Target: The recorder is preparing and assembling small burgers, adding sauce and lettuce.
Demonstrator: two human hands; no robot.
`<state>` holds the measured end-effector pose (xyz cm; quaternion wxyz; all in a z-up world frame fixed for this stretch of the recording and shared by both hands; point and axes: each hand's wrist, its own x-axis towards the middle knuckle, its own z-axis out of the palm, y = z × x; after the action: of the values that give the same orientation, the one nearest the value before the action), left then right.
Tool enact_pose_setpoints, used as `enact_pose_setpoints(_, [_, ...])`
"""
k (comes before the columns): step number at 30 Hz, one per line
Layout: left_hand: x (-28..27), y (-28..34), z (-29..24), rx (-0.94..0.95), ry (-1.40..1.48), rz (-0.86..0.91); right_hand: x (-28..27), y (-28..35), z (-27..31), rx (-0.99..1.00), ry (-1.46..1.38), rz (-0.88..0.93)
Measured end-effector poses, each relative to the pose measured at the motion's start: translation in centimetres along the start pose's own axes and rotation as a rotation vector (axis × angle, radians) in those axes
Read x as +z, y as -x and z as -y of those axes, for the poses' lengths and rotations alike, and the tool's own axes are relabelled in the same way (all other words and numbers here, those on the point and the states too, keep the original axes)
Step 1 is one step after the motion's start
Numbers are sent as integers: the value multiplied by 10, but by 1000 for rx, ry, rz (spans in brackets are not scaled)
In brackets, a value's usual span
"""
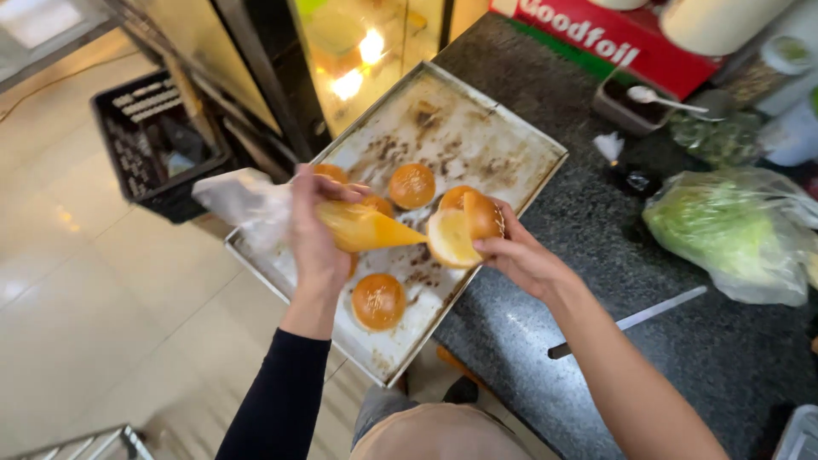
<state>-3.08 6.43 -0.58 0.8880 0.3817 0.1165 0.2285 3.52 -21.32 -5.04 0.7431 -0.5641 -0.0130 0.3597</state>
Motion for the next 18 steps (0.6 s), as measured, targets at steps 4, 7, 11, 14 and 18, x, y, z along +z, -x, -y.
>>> enact_pose_setpoints(4, [-35, 10, -19, 4, 184, -189, 11, -29, -45, 32, 205, -222])
enact_pose_setpoints(7, [-44, 25, -38, 3, 276, -269, 15, -54, -91, -63, 326, -260])
enact_pose_setpoints(11, [-51, 23, -53, 1, 339, -261, 41, -69, -107, -95, 541, -387])
enact_pose_setpoints(14, [-59, 10, -61, -16, 339, -224, 44, -78, -113, -79, 852, -503])
enact_pose_setpoints(18, [-69, -14, -72, -64, 360, -171, 75, -46, -92, -81, 1156, -602])
